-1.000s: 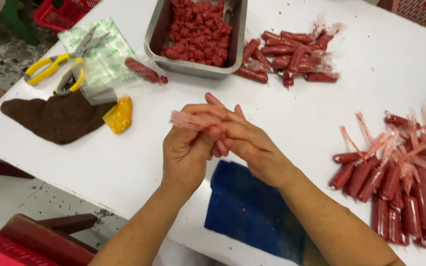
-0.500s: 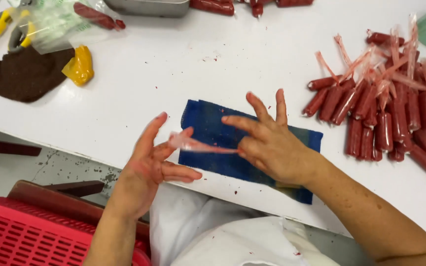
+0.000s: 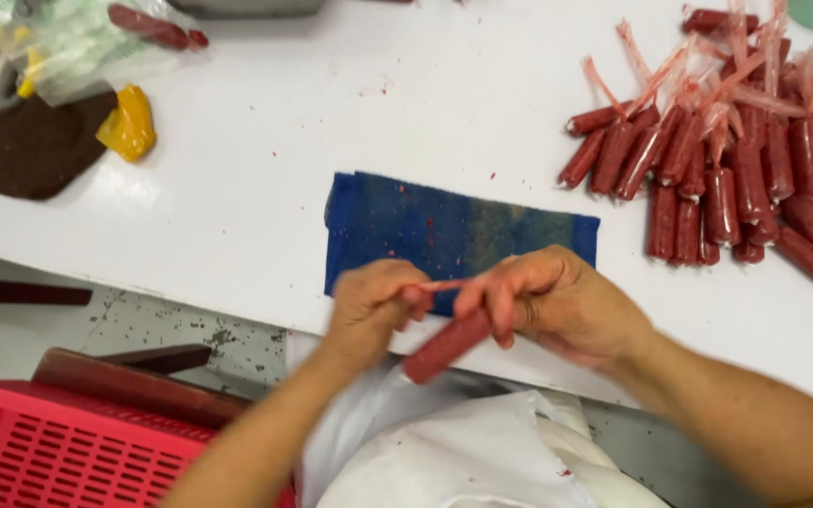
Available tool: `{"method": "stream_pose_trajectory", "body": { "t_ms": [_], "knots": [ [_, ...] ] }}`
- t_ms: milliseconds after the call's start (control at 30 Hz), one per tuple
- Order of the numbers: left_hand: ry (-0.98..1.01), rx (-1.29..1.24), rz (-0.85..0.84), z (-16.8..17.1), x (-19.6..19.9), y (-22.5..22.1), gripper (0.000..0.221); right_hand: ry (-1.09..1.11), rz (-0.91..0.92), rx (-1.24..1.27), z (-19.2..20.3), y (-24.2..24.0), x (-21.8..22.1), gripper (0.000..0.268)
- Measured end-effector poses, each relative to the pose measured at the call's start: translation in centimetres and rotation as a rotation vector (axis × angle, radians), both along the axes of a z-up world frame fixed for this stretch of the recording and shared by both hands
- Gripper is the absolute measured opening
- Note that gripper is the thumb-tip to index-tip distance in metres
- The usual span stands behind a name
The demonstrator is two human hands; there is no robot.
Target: Tying knots in the plastic casings of filled sausages to seal them manually.
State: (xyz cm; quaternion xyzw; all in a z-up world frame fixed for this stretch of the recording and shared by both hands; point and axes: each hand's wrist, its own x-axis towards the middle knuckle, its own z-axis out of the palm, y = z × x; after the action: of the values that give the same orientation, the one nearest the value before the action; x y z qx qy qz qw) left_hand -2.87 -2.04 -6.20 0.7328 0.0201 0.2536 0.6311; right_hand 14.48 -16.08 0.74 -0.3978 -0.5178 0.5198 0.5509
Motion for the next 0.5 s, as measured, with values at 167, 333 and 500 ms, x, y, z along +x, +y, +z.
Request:
{"method": "stream_pose_trajectory", "body": {
  "t_ms": [167,333,500],
  "knots": [
    [-0.071,-0.275,0.332,-1.3,3.7,-5.4,0.03,0.31,-0.899,-0.056,-5.9,2.2,-2.0,0.008],
    [-0.29,0.839,0.694,-1.7,5.0,0.1,0.015,-0.467,-0.711,0.195,-3.7,2.8,1.5,0.002],
    [-0.213,1.051,0.603,0.0,3.8,1.4,0.011,-0.748,-0.259,0.102,1.4,3.1,3.4,0.007]
  ]
}}
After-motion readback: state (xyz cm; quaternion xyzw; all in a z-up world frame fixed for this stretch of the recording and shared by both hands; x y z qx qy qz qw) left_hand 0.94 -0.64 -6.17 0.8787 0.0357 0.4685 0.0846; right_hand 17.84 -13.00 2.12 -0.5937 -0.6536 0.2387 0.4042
